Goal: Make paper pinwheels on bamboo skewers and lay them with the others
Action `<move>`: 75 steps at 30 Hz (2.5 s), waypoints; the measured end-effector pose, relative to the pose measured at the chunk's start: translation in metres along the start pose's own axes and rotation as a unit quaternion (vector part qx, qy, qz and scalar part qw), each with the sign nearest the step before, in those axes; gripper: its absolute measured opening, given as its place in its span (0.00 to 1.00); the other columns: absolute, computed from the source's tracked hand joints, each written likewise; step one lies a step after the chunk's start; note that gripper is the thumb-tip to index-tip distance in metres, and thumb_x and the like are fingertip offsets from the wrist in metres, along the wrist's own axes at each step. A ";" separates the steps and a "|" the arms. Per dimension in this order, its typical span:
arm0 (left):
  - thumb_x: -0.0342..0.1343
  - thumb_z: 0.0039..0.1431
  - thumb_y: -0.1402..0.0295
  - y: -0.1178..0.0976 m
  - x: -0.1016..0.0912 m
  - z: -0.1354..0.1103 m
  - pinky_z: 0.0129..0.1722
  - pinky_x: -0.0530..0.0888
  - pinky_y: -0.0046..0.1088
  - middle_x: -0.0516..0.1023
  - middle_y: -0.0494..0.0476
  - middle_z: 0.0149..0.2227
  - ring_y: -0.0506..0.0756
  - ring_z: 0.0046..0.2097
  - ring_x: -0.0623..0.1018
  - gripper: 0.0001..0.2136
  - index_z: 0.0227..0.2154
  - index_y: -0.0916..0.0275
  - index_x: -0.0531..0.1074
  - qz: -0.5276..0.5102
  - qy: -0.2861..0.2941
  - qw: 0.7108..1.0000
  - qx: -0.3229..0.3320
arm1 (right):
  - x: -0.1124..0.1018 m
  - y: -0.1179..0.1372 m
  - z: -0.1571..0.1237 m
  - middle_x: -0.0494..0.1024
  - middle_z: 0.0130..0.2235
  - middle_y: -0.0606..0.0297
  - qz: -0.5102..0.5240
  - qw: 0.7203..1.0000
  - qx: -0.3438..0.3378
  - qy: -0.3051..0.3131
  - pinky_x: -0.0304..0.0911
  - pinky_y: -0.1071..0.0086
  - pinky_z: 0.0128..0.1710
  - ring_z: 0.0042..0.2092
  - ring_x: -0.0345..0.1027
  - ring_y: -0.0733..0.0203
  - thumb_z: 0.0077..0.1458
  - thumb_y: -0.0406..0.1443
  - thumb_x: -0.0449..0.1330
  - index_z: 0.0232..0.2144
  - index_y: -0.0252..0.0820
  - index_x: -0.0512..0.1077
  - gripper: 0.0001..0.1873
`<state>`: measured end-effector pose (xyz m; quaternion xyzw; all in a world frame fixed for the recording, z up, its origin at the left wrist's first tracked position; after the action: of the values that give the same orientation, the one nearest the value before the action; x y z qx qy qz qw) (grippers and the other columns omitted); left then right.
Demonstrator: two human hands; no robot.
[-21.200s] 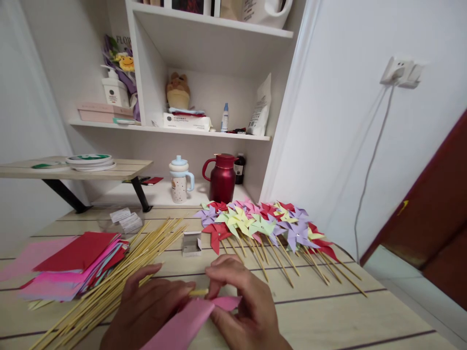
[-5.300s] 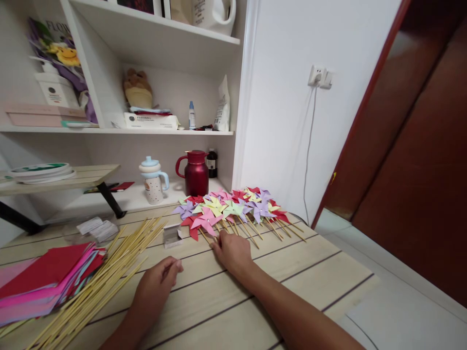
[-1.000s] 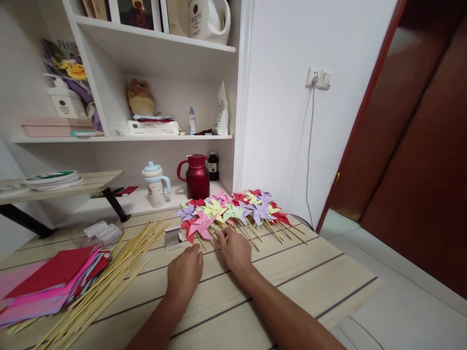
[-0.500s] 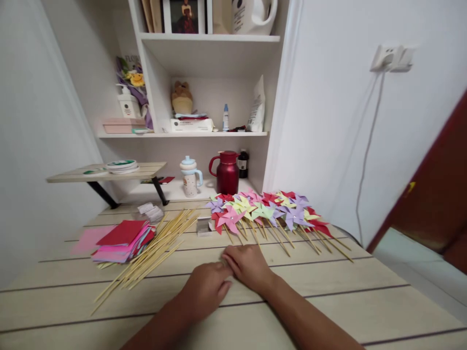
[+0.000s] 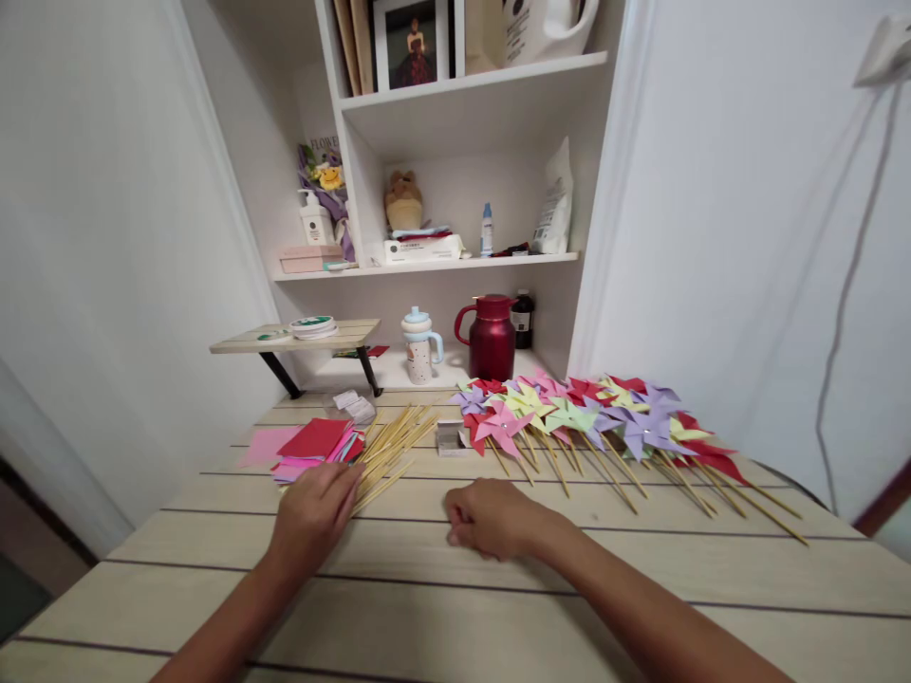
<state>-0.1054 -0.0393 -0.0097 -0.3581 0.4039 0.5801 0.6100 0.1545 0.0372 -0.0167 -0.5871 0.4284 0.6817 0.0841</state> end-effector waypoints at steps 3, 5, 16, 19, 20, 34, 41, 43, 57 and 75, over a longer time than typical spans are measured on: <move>0.41 0.67 0.69 0.043 -0.010 0.018 0.56 0.64 0.41 0.73 0.63 0.56 0.62 0.57 0.70 0.19 0.53 0.55 0.73 0.015 -0.035 0.998 -0.048 | 0.010 0.014 0.009 0.73 0.18 0.74 0.051 0.998 -0.009 0.044 0.52 0.75 0.23 0.18 0.65 0.66 0.54 0.38 0.60 0.29 0.45 0.73 0.04; 0.41 0.66 0.68 0.075 -0.009 0.028 0.58 0.61 0.47 0.66 0.63 0.62 0.64 0.61 0.66 0.20 0.55 0.55 0.71 0.023 -0.042 0.996 -0.082 | 0.017 0.020 0.013 0.72 0.18 0.74 0.068 0.998 -0.008 0.015 0.53 0.75 0.24 0.20 0.65 0.66 0.55 0.38 0.60 0.28 0.44 0.73 0.06; 0.47 0.64 0.60 0.118 0.016 0.031 0.63 0.41 0.56 0.64 0.58 0.65 0.63 0.67 0.58 0.22 0.60 0.51 0.64 0.009 0.073 0.996 -0.044 | 0.034 0.004 0.014 0.71 0.18 0.74 0.154 0.987 -0.009 -0.054 0.54 0.76 0.25 0.22 0.65 0.67 0.56 0.38 0.59 0.27 0.42 0.74 0.08; 0.48 0.63 0.60 0.115 0.012 0.033 0.63 0.42 0.58 0.73 0.60 0.59 0.64 0.61 0.69 0.19 0.55 0.52 0.71 -0.003 0.091 0.994 -0.052 | 0.035 0.002 0.015 0.72 0.18 0.73 0.168 0.985 -0.008 -0.046 0.55 0.76 0.25 0.22 0.65 0.67 0.56 0.38 0.59 0.28 0.42 0.75 0.08; 0.48 0.63 0.61 0.114 0.010 0.033 0.63 0.42 0.58 0.75 0.60 0.57 0.63 0.59 0.71 0.18 0.53 0.52 0.73 -0.006 0.093 0.994 -0.058 | 0.035 0.001 0.015 0.72 0.18 0.73 0.172 0.984 -0.007 -0.042 0.55 0.76 0.25 0.21 0.65 0.66 0.56 0.38 0.59 0.28 0.42 0.75 0.08; 0.52 0.58 0.63 0.098 -0.012 0.037 0.59 0.55 0.47 0.83 0.52 0.46 0.60 0.51 0.77 0.12 0.41 0.51 0.79 -0.085 0.074 0.976 -0.187 | 0.034 -0.002 0.013 0.69 0.18 0.74 0.225 0.974 -0.026 -0.020 0.54 0.77 0.22 0.21 0.62 0.68 0.53 0.34 0.58 0.29 0.41 0.75 0.06; 0.55 0.50 0.58 0.101 -0.018 0.036 0.37 0.69 0.30 0.83 0.49 0.27 0.59 0.38 0.79 0.11 0.27 0.57 0.79 -0.187 -0.007 0.931 -0.313 | 0.031 -0.002 0.009 0.70 0.18 0.73 0.242 0.970 -0.026 -0.019 0.54 0.77 0.22 0.21 0.62 0.68 0.51 0.33 0.59 0.28 0.41 0.76 0.05; 0.56 0.49 0.58 0.102 -0.025 0.035 0.37 0.70 0.32 0.83 0.51 0.29 0.61 0.39 0.79 0.11 0.26 0.58 0.79 -0.221 -0.059 0.916 -0.330 | 0.028 -0.002 0.008 0.71 0.18 0.73 0.249 0.968 -0.023 -0.028 0.54 0.76 0.22 0.21 0.62 0.68 0.50 0.32 0.60 0.28 0.41 0.76 0.04; 0.64 0.48 0.54 -0.045 -0.022 0.066 0.43 0.75 0.38 0.83 0.63 0.36 0.60 0.37 0.81 0.21 0.39 0.66 0.80 -0.707 -0.002 0.674 -0.216 | -0.014 -0.006 0.000 0.80 0.28 0.65 0.597 0.785 -0.036 -0.164 0.61 0.74 0.21 0.20 0.68 0.67 0.51 0.43 0.66 0.56 0.42 0.61 0.33; 0.59 0.56 0.53 -0.073 0.015 0.073 0.58 0.62 0.35 0.77 0.58 0.47 0.60 0.55 0.71 0.14 0.36 0.57 0.80 -0.632 -0.110 0.760 -0.103 | -0.028 -0.034 -0.004 0.77 0.22 0.67 0.604 0.750 -0.037 -0.265 0.64 0.73 0.23 0.21 0.71 0.66 0.47 0.39 0.70 0.29 0.37 0.75 0.11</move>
<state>-0.0272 0.0274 0.0050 -0.5263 -0.0464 0.1363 0.8380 0.1864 0.0665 -0.0083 -0.0040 0.6285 0.7341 -0.2571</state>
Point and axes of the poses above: each hand's wrist, its own z-axis towards the middle knuckle, its own x-axis out of the palm, y = z × x, the point moved 1 cm from there along z, towards the middle knuckle
